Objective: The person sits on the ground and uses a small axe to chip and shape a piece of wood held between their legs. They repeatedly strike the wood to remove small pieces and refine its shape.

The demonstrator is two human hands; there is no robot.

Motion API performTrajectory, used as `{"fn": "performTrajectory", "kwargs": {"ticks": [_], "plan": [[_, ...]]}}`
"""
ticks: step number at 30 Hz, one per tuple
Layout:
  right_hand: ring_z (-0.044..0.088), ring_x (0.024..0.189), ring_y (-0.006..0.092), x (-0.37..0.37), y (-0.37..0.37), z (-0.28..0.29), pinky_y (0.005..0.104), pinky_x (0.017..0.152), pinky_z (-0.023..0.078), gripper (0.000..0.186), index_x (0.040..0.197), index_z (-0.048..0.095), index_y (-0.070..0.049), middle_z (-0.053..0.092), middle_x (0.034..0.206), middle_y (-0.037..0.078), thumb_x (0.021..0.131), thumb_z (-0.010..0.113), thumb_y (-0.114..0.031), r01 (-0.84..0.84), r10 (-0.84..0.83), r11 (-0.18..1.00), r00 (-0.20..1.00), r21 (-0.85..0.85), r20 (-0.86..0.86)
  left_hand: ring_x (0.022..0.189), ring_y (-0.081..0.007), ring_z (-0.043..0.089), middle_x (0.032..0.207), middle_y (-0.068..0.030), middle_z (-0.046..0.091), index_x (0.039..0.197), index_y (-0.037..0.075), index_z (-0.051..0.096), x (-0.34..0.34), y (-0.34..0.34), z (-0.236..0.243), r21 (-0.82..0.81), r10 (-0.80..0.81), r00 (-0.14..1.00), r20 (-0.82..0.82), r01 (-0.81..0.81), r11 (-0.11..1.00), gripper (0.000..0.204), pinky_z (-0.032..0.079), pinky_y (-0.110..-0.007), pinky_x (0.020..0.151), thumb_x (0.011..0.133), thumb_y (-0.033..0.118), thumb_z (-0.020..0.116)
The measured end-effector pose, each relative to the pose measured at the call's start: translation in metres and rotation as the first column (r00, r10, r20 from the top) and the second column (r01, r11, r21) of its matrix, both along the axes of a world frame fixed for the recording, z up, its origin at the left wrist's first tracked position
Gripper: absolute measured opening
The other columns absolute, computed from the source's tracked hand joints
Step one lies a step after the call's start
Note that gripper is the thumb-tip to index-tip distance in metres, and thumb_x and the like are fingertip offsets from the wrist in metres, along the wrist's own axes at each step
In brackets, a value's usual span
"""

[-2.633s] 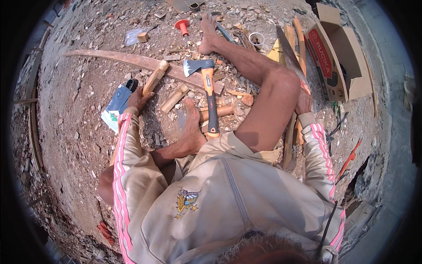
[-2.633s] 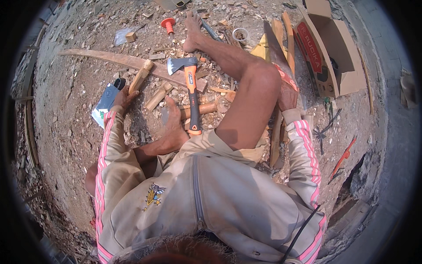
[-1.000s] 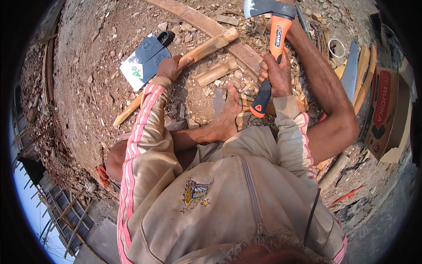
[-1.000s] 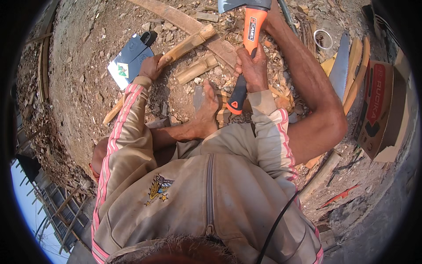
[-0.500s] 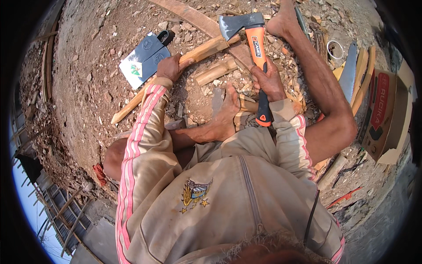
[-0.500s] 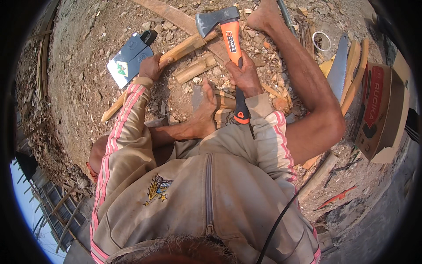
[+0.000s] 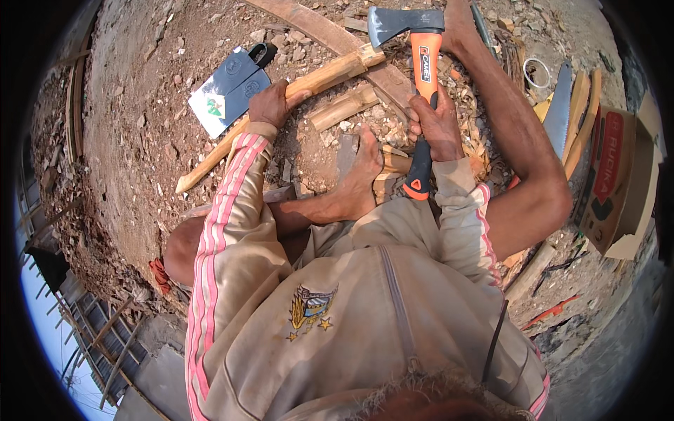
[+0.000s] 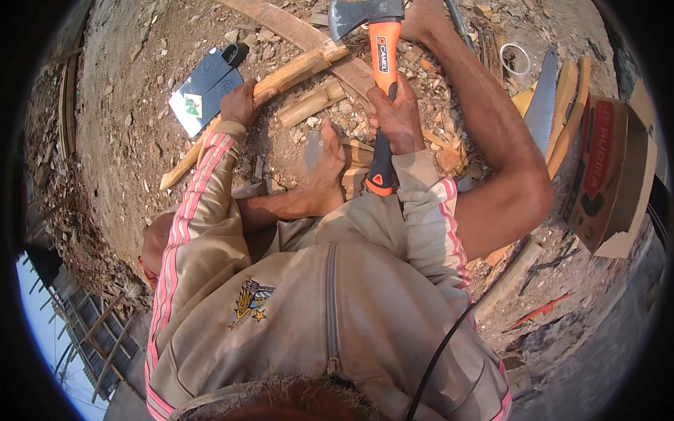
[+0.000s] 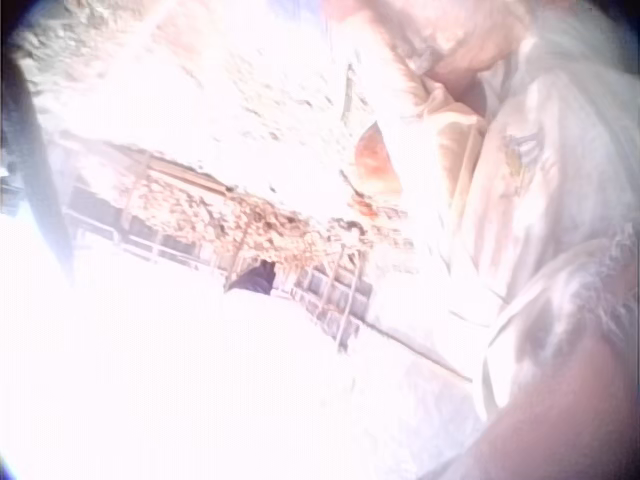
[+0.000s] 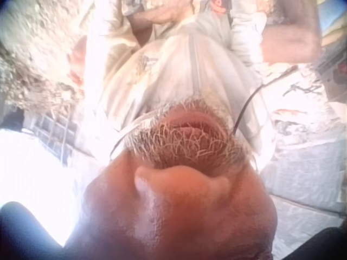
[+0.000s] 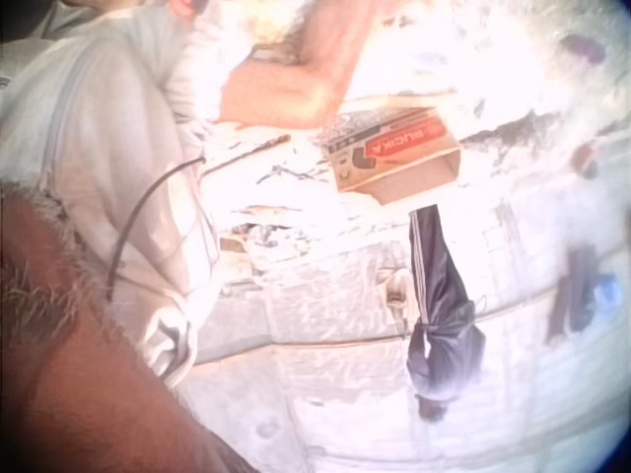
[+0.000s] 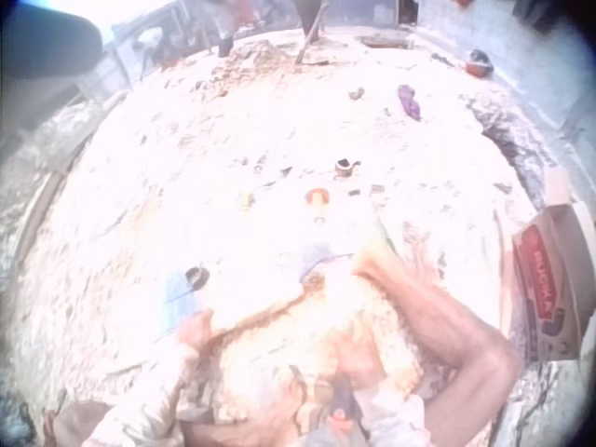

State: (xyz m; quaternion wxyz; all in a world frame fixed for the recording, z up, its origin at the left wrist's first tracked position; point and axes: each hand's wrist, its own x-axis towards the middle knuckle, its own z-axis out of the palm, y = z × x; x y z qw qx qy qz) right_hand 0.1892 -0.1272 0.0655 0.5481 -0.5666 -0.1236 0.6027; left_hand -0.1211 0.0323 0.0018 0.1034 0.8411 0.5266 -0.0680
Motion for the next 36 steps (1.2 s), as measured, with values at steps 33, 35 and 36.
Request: {"fn": "performTrajectory", "kwargs": {"ticks": [33, 35, 36], "plan": [[0.046, 0.046, 0.0073, 0.009, -0.005, 0.001, 0.0257, 0.040, 0.041, 0.024, 0.112, 0.049, -0.009, 0.047, 0.067, -0.001, 0.092, 0.061, -0.005, 0.073, -0.074, 0.997, 0.997, -0.029, -0.026, 0.082, -0.0340, 0.069, 0.086, -0.0142, 0.069, 0.094, 0.008, 0.064, -0.003, -0.015, -0.002, 0.153, -0.010, 1.000, 0.029, 0.005, 0.988, 0.074, 0.053, -0.046, 0.068, 0.082, 0.081, 0.056], [0.046, 0.046, 0.0076, 0.006, -0.004, -0.004, 0.0254, 0.040, 0.042, 0.025, 0.114, 0.049, -0.009, 0.048, 0.069, -0.001, 0.092, 0.061, -0.006, 0.058, -0.058, 0.998, 0.998, -0.033, -0.008, 0.080, -0.0363, 0.068, 0.084, -0.0155, 0.067, 0.095, 0.006, 0.061, -0.001, -0.016, 0.001, 0.159, -0.017, 1.000, 0.025, 0.013, 0.987, 0.073, 0.052, -0.047, 0.069, 0.084, 0.079, 0.056], [0.046, 0.047, 0.0075, 0.002, -0.006, -0.009, 0.0251, 0.041, 0.042, 0.026, 0.115, 0.050, -0.009, 0.048, 0.070, -0.001, 0.092, 0.062, -0.006, -0.004, 0.003, 0.998, 1.000, -0.061, -0.006, 0.080, -0.0363, 0.068, 0.084, -0.0156, 0.068, 0.095, 0.006, 0.061, 0.001, -0.013, 0.000, 0.146, -0.012, 1.000, 0.029, 0.008, 0.989, 0.073, 0.052, -0.047, 0.069, 0.084, 0.079, 0.056]]}}
